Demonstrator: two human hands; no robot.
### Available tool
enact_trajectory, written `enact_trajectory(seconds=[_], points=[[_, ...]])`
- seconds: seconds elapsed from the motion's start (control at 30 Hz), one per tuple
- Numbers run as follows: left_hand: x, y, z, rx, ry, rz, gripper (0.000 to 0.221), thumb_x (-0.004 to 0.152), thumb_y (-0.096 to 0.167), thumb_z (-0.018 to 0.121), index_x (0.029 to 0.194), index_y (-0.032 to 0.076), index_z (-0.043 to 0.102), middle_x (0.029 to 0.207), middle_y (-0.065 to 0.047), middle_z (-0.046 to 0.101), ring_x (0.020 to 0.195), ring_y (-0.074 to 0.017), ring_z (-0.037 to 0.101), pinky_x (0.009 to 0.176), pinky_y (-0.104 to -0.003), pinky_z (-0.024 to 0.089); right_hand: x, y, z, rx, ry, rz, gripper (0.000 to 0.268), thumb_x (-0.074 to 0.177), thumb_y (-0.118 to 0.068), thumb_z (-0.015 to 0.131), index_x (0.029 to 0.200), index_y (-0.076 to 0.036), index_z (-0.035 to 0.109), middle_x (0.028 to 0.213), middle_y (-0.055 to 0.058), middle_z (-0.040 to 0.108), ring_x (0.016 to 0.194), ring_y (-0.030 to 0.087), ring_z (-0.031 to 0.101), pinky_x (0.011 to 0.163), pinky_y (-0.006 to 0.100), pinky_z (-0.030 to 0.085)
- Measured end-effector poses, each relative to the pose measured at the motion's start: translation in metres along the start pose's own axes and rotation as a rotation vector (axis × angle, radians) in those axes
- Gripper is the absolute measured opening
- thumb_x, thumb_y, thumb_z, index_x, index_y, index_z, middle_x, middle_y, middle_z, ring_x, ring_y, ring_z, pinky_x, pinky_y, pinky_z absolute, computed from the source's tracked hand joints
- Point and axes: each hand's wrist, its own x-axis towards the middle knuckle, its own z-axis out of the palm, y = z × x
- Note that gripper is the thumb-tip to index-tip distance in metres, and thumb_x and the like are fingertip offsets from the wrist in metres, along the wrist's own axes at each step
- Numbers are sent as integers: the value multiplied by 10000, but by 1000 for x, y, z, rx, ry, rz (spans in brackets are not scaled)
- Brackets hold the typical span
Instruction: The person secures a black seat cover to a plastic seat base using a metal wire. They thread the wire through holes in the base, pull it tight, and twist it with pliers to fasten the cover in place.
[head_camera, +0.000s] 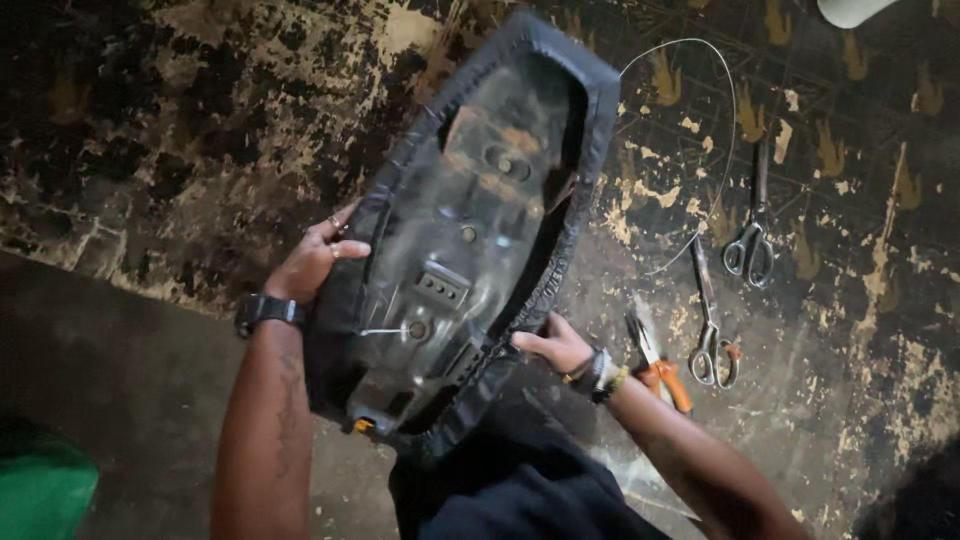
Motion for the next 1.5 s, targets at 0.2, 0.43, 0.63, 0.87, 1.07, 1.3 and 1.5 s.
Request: enact_trajectory(seconds=[0.2, 0.43, 0.63, 0.87, 1.07, 1.3, 1.5], points=[[-30, 25, 12, 614, 389, 141, 586, 855, 92, 736, 1424, 57, 598, 1409, -122, 639, 1293, -272, 585, 1075, -385, 434, -79, -60, -109, -316, -11, -778, 489, 731, -232, 856, 1132, -40, 651, 1009, 73, 762, 858, 132, 748, 735, 275, 606], [-149, 5, 148, 921, 773, 423, 44, 966, 111, 720, 1009, 108, 727, 985, -89, 711, 1000, -282, 656, 928, -430, 464, -54, -64, -194, -1115, 448, -1007, 648, 657, -99, 621, 1280, 75, 573, 1260, 291, 601, 1157, 468, 585, 983, 520, 475], [-184, -11, 235, 1093, 815, 339, 183, 894, 221, 716, 1037, 113, 749, 947, -42, 737, 1103, -251, 626, 1044, -525, 400, -9, 0, -211, -1412, 395, -844, 297, 895, -60, 689, 1178, -139, 726, 1178, 79, 736, 1116, 293, 697, 1010, 475, 518], [-173, -24, 249, 1050, 808, 182, 145, 913, 261, 699, 938, 129, 752, 900, -26, 741, 1092, -246, 611, 1080, -543, 314, -60, -28, -141, -994, 566, -881, 201, 1092, -52, 603, 1255, -17, 716, 957, 138, 713, 755, 234, 665, 704, 323, 524], [-167, -19, 249, 1043, 788, 152, 116, 884, 244, 698, 896, 135, 736, 895, -24, 735, 1063, -245, 621, 1068, -559, 295, -99, -37, -30, -631, 320, -807, 189, 926, -119, 611, 961, -39, 778, 728, 47, 770, 465, 103, 575, 455, 269, 413], [-168, -20, 247, 980, 761, 173, 81, 872, 210, 693, 885, 131, 702, 885, -28, 720, 1018, -273, 626, 1009, -517, 322, -110, -14, 57, -510, 51, -228, 357, 954, -235, 690, 700, 15, 668, 548, 18, 425, 561, 39, 368, 470, 328, 292], [-169, -18, 247, 952, 771, 177, 69, 871, 201, 696, 879, 133, 699, 882, -34, 721, 994, -287, 629, 1003, -514, 331, -109, 5, 74, -550, 25, -55, 408, 973, -300, 668, 746, 38, 645, 555, 72, 408, 562, 61, 361, 468, 326, 358]])
